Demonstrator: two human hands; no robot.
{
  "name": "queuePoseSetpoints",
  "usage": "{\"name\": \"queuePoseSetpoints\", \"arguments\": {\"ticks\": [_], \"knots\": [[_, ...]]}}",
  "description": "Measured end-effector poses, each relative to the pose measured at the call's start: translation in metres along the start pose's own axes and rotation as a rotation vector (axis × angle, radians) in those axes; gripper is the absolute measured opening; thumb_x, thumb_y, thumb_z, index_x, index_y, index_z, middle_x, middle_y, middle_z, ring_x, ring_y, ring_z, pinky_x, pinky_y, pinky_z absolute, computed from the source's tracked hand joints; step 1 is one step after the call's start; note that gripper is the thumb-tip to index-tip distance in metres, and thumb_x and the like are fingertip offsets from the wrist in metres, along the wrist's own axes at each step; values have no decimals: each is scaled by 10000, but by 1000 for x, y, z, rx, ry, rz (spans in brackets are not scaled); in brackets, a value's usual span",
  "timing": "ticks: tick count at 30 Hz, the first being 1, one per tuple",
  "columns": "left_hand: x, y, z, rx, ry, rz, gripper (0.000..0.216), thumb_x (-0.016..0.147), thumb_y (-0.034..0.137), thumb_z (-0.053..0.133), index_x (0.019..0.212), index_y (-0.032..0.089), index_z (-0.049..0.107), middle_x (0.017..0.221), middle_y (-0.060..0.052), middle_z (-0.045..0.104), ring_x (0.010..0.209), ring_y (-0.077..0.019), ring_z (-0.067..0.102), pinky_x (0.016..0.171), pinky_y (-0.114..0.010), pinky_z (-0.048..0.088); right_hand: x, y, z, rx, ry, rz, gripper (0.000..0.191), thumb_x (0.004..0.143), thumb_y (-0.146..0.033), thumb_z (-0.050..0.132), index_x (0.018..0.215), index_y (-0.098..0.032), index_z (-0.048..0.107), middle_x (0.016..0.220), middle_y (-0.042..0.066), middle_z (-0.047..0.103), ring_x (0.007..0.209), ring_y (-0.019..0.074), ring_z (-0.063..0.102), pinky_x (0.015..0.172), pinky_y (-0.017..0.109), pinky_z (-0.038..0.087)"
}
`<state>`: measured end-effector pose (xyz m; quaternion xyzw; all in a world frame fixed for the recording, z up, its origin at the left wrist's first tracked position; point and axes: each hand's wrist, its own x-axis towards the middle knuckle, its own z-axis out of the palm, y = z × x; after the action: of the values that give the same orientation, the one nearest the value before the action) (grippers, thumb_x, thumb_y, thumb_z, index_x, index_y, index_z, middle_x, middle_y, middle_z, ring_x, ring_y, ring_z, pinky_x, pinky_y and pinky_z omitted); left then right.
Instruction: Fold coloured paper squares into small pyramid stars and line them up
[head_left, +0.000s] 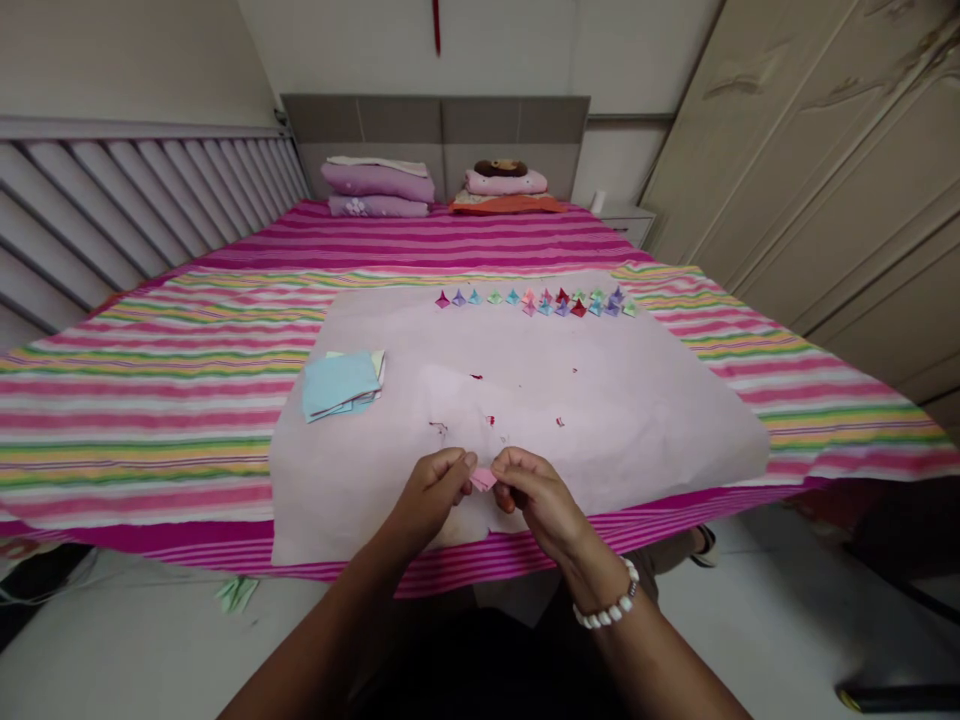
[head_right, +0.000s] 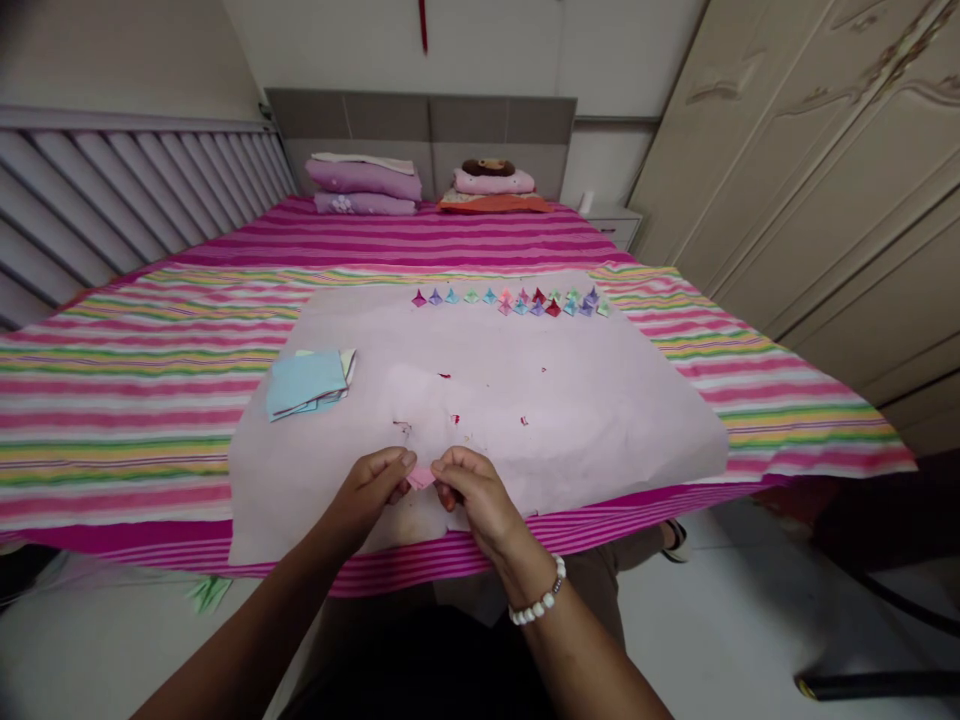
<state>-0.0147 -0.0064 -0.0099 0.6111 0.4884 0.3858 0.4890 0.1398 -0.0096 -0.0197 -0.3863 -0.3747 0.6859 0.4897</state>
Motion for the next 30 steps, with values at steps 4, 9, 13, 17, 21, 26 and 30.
{"name": "queuePoseSetpoints", "arguments": {"ticks": [4, 9, 13, 17, 21, 26, 30], "knots": [[8, -2, 3, -24, 18, -31, 429, 850, 476, 486, 531, 190, 461, 475, 43, 406, 474, -105, 390, 489, -249, 322, 6, 4, -1, 87, 16, -16, 234, 658, -294, 699, 556, -182, 520, 455, -51, 459, 430, 77, 351, 471, 252, 227], [22, -5, 0, 70, 190, 155, 248, 881, 372, 507, 767, 172, 600, 720, -11, 591, 671, -133, 549, 637, -270, 445, 26, 2, -11, 174, 92, 6, 257, 617, -276, 705, 516, -183, 488, 456, -54, 448, 397, 62, 324, 437, 249, 203], [34, -7, -9, 264, 182, 449, 62, 832, 245, 627, 840, 190, 655, 870, -33, 614, 803, -145, 573, 719, -278, 466, 41, 0, -20, 162, 148, -16, 234, 608, -257, 698, 513, -177, 500, 460, -57, 451, 386, 56, 326, 422, 243, 193], [51, -12, -12, 321, 65, 532, 104, 849, 223, 630, 935, 212, 688, 910, -37, 620, 862, -150, 590, 768, -287, 481, 56, 1, -23, 116, 163, -6, 241, 613, -286, 697, 510, -175, 510, 461, -54, 454, 386, 59, 328, 414, 244, 190], [72, -18, -15, 332, 20, 510, 128, 861, 218, 612, 945, 226, 708, 882, -29, 596, 818, -137, 580, 692, -256, 483, 72, 1, -27, 73, 135, 20, 239, 628, -297, 686, 521, -177, 509, 467, -55, 449, 394, 62, 332, 412, 238, 197], [101, -27, -21, 326, -36, 475, 156, 865, 234, 594, 942, 232, 730, 857, -29, 595, 773, -132, 575, 639, -241, 476, 97, 0, -38, 54, 104, 55, 249, 617, -314, 684, 520, -182, 496, 449, -61, 422, 389, 61, 308, 402, 233, 188], [124, -38, -25, 321, -40, 448, 177, 855, 266, 594, 951, 229, 739, 856, -32, 605, 759, -135, 575, 635, -247, 477, 120, 1, -44, 21, 78, 83, 255, 590, -334, 673, 504, -186, 484, 436, -66, 406, 379, 56, 285, 392, 230, 169]]}}
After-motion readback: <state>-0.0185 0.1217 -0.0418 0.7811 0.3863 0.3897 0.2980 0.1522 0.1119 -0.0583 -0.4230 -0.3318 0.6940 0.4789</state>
